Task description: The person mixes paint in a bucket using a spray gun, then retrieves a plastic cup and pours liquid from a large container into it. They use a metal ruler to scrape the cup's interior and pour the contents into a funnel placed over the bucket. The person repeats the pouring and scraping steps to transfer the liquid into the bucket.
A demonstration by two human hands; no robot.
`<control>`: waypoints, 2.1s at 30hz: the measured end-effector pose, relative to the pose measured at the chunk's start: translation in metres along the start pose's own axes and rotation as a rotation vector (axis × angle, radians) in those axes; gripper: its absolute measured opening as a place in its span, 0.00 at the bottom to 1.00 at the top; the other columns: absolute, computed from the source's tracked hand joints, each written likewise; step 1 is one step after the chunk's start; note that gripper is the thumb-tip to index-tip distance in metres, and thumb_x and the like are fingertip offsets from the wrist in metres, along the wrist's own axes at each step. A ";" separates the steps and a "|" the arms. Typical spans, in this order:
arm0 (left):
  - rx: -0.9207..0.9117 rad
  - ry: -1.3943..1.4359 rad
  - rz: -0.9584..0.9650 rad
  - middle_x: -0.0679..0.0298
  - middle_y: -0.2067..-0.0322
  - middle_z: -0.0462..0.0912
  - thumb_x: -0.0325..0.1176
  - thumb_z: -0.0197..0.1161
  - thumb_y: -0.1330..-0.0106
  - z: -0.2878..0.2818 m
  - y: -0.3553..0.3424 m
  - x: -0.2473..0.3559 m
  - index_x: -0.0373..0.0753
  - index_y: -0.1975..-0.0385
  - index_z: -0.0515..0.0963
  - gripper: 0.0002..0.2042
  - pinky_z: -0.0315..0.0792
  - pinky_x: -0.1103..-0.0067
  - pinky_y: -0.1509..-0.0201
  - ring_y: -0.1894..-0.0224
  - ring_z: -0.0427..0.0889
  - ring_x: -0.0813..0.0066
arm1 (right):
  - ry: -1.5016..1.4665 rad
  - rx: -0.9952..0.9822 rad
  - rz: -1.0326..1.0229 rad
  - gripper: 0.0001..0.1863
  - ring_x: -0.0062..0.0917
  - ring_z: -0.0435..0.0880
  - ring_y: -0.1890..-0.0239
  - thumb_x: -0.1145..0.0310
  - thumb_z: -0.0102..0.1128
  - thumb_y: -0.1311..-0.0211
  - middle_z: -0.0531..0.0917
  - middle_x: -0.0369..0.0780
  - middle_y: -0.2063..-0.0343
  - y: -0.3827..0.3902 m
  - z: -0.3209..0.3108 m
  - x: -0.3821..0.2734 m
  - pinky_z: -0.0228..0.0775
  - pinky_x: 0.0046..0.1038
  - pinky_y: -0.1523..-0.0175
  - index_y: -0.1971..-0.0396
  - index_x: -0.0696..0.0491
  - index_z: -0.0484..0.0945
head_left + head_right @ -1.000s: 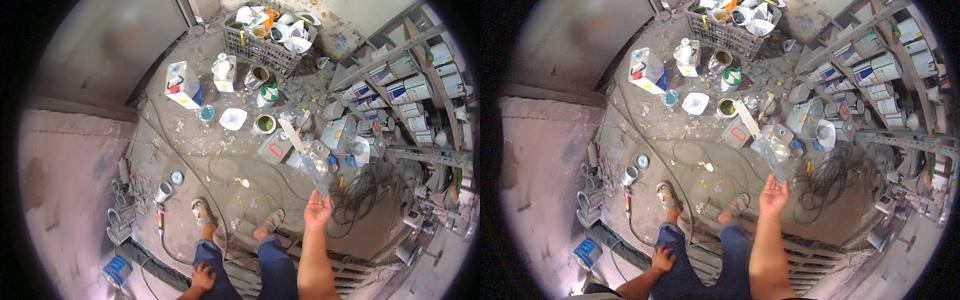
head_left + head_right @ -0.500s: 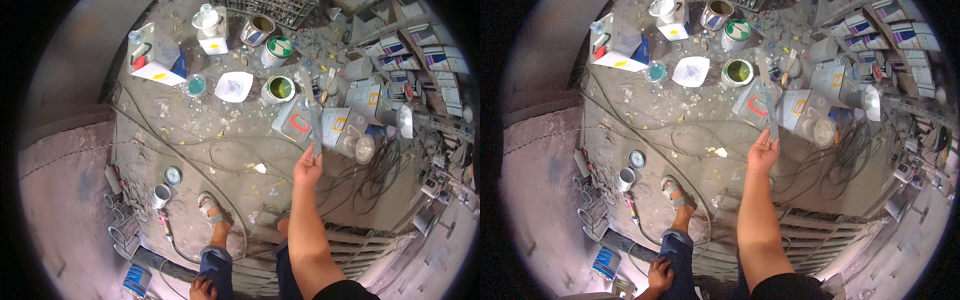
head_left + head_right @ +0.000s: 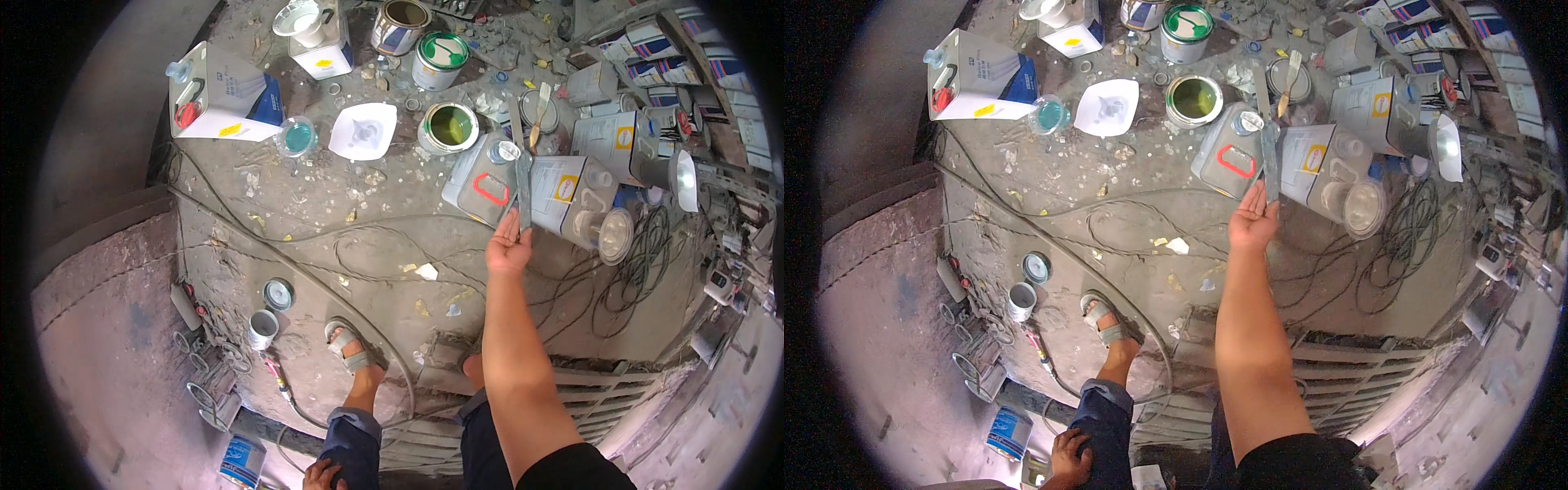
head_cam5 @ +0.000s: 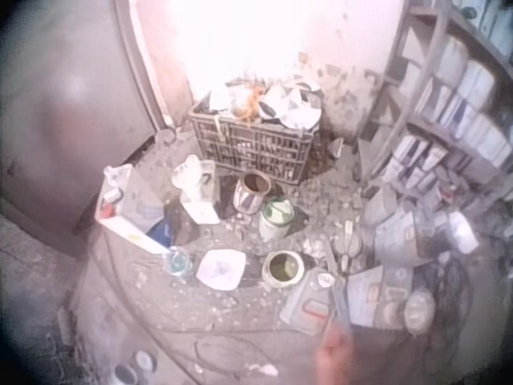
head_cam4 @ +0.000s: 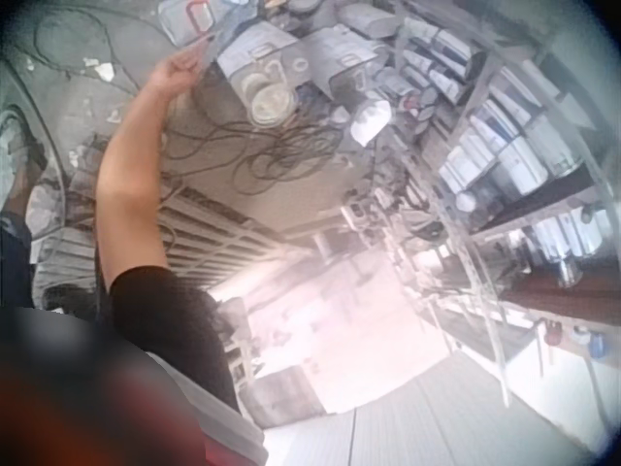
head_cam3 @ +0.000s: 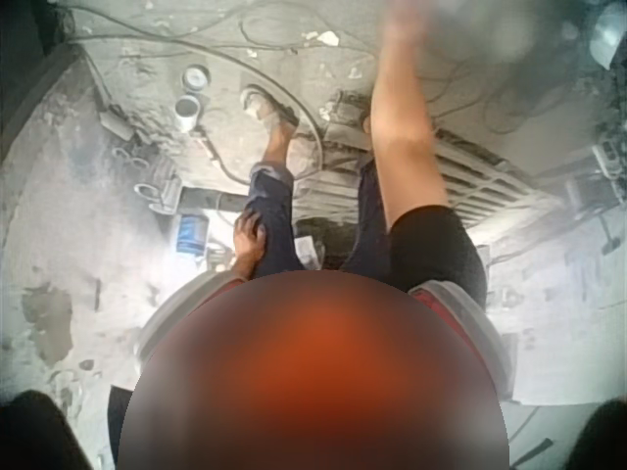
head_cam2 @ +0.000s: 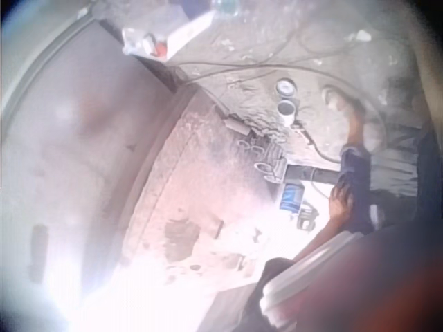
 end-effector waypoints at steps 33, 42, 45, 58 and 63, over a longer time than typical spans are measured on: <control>0.256 0.200 -0.697 0.50 0.57 0.77 0.38 0.65 0.45 0.109 -0.193 -0.394 0.42 0.47 0.69 0.24 0.71 0.63 0.50 0.55 0.77 0.50 | 2.902 -0.463 0.589 0.21 0.29 0.78 0.60 0.81 0.50 0.48 0.78 0.41 0.62 0.318 -0.096 -0.183 0.71 0.28 0.53 0.51 0.56 0.72; 0.389 0.030 -0.812 0.56 0.48 0.65 0.32 0.62 0.45 0.096 -0.260 -0.446 0.44 0.56 0.76 0.15 0.65 0.62 0.43 0.44 0.64 0.52 | 2.854 -0.191 0.414 0.21 0.23 0.77 0.64 0.81 0.47 0.45 0.78 0.41 0.67 0.335 -0.080 -0.158 0.71 0.25 0.56 0.49 0.56 0.69; 0.523 -0.037 -0.613 0.53 0.47 0.64 0.29 0.61 0.46 0.082 -0.251 -0.429 0.37 0.63 0.79 0.10 0.65 0.64 0.43 0.45 0.64 0.50 | 2.879 -0.197 0.347 0.20 0.23 0.77 0.65 0.80 0.48 0.45 0.78 0.41 0.67 0.343 -0.085 -0.164 0.70 0.26 0.55 0.50 0.57 0.70; 0.817 1.032 -0.039 0.63 0.71 0.75 0.27 0.59 0.37 -0.185 -0.041 -0.215 0.36 0.50 0.61 0.18 0.74 0.77 0.65 0.70 0.77 0.73 | 2.992 -0.243 0.660 0.24 0.38 0.74 0.48 0.62 0.50 0.39 0.73 0.50 0.49 0.491 -0.074 -0.182 0.66 0.36 0.45 0.43 0.54 0.67; 0.881 1.058 0.115 0.65 0.71 0.75 0.31 0.60 0.37 -0.323 0.002 -0.116 0.35 0.53 0.66 0.16 0.73 0.80 0.69 0.74 0.76 0.77 | 2.773 -0.225 0.565 0.30 0.44 0.61 0.35 0.52 0.46 0.34 0.62 0.45 0.36 0.610 0.031 -0.135 0.58 0.40 0.37 0.35 0.47 0.60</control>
Point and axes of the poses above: each hand's wrist, its own y-axis away from the middle knuckle, its own z-axis out of the palm, x = y × z, the point moved 5 cm from there along -y, towards the middle knuckle
